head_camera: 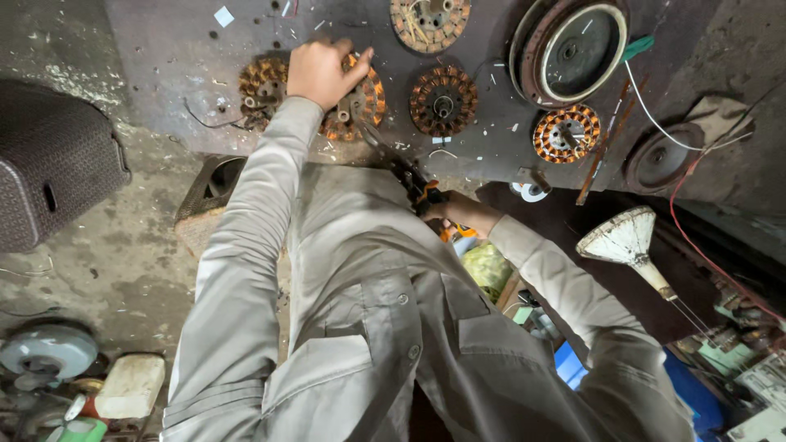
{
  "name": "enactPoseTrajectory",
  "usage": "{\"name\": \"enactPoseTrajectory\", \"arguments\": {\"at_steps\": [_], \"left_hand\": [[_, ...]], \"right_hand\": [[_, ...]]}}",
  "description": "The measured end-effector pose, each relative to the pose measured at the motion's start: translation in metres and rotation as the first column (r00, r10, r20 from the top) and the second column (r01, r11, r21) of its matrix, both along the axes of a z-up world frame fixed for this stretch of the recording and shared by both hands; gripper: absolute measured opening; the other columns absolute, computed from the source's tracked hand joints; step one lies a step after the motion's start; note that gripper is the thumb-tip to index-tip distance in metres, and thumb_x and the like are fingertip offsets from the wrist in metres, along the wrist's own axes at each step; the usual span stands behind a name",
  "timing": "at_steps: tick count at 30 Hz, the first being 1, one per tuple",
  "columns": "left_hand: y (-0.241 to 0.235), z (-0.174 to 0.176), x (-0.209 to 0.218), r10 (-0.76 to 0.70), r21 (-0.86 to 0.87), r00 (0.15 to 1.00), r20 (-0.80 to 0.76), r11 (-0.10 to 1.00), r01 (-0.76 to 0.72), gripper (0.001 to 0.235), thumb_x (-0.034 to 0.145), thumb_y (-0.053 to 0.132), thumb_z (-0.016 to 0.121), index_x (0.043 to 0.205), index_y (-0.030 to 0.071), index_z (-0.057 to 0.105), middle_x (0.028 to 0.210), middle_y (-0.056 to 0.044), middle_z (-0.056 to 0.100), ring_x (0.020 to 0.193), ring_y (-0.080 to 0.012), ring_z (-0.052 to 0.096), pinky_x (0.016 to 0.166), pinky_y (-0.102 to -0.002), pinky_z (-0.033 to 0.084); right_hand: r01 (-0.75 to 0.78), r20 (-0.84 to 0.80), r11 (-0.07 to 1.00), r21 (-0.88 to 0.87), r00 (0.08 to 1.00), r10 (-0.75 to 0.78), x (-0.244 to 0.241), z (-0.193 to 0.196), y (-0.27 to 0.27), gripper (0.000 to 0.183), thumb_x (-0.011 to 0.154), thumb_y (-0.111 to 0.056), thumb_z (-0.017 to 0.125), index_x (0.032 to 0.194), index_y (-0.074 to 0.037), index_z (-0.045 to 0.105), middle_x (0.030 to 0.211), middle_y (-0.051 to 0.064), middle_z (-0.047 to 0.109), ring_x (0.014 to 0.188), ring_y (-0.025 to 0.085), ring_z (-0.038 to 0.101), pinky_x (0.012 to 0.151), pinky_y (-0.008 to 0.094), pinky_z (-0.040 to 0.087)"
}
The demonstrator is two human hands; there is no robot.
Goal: The person uses pliers to cut and trim copper wires protruding from a motor stator on a workbench. They repeatedly grasp and snip the wires while rotating the stator to access different sections.
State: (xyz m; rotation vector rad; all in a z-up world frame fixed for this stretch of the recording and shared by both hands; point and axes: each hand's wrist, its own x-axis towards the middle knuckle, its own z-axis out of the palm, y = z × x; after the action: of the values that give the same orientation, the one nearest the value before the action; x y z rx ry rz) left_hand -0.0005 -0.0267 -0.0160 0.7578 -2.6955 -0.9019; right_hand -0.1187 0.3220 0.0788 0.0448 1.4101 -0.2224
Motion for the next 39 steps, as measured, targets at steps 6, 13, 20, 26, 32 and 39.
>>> {"name": "enactPoseTrajectory", "arguments": {"at_steps": [6, 13, 20, 26, 32, 39], "left_hand": [[-0.005, 0.008, -0.004, 0.02, 0.029, 1.0, 0.022, 0.999, -0.021, 0.048, 0.1, 0.053, 0.071, 0.081, 0.009, 0.073, 0.066, -0.017, 0.065, 0.058, -0.0369, 0.067, 0.054, -0.048, 0.052], [-0.001, 0.003, -0.004, 0.015, 0.023, 1.0, 0.007, 1.0, -0.015, 0.048, 0.1, 0.053, 0.072, 0.08, 0.009, 0.07, 0.068, -0.016, 0.064, 0.06, -0.0369, 0.066, 0.055, -0.048, 0.052], [-0.014, 0.007, -0.003, -0.003, 0.032, 0.998, 0.07, 0.999, 0.0, 0.051, 0.1, 0.056, 0.073, 0.081, 0.008, 0.07, 0.065, -0.016, 0.063, 0.057, -0.0359, 0.065, 0.053, -0.049, 0.051], [-0.007, 0.016, -0.002, 0.044, -0.036, 0.998, 0.05, 0.998, -0.042, 0.047, 0.1, 0.052, 0.074, 0.079, 0.01, 0.07, 0.07, -0.014, 0.065, 0.059, -0.0351, 0.066, 0.053, -0.046, 0.052], [-0.006, 0.016, -0.002, 0.004, -0.004, 0.998, 0.064, 1.0, -0.003, 0.042, 0.099, 0.05, 0.076, 0.083, 0.011, 0.072, 0.074, -0.014, 0.066, 0.061, -0.035, 0.066, 0.053, -0.046, 0.051], [-0.01, 0.017, -0.001, -0.008, -0.026, 0.999, 0.046, 1.0, 0.01, 0.04, 0.099, 0.045, 0.077, 0.083, 0.01, 0.071, 0.075, -0.015, 0.066, 0.065, -0.0361, 0.067, 0.056, -0.046, 0.052]], "right_hand": [[-0.132, -0.037, 0.99, 0.056, 0.99, 0.134, -0.009, 0.024, -0.022, 0.043, 0.075, -0.033, 0.08, 0.104, -0.002, 0.074, 0.077, 0.004, 0.065, 0.071, 0.019, 0.057, 0.063, 0.034, 0.045], [-0.008, 0.015, 0.998, -0.07, 1.0, 0.009, -0.01, -0.012, 0.02, 0.051, 0.077, -0.033, 0.08, 0.113, 0.004, 0.077, 0.1, 0.012, 0.075, 0.085, 0.019, 0.065, 0.073, 0.032, 0.049], [-0.052, 0.029, 0.973, -0.224, 0.998, 0.06, -0.019, -0.065, 0.003, 0.064, 0.078, -0.029, 0.082, 0.132, -0.001, 0.061, 0.116, 0.011, 0.071, 0.099, 0.022, 0.067, 0.084, 0.038, 0.056], [0.048, 0.013, 0.993, -0.103, 0.999, -0.047, 0.007, -0.09, 0.034, 0.061, 0.08, -0.02, 0.081, 0.133, -0.001, 0.058, 0.115, 0.011, 0.069, 0.1, 0.023, 0.065, 0.085, 0.037, 0.054], [0.246, 0.112, 0.916, -0.316, 0.969, -0.222, 0.068, -0.156, 0.087, 0.051, 0.081, -0.008, 0.078, 0.127, 0.002, 0.06, 0.112, 0.01, 0.07, 0.103, 0.019, 0.064, 0.089, 0.032, 0.054], [0.104, 0.047, 0.953, -0.285, 0.994, -0.095, 0.054, -0.122, 0.066, 0.045, 0.082, -0.01, 0.075, 0.125, -0.004, 0.063, 0.103, 0.004, 0.068, 0.089, 0.014, 0.061, 0.079, 0.029, 0.05]]}}
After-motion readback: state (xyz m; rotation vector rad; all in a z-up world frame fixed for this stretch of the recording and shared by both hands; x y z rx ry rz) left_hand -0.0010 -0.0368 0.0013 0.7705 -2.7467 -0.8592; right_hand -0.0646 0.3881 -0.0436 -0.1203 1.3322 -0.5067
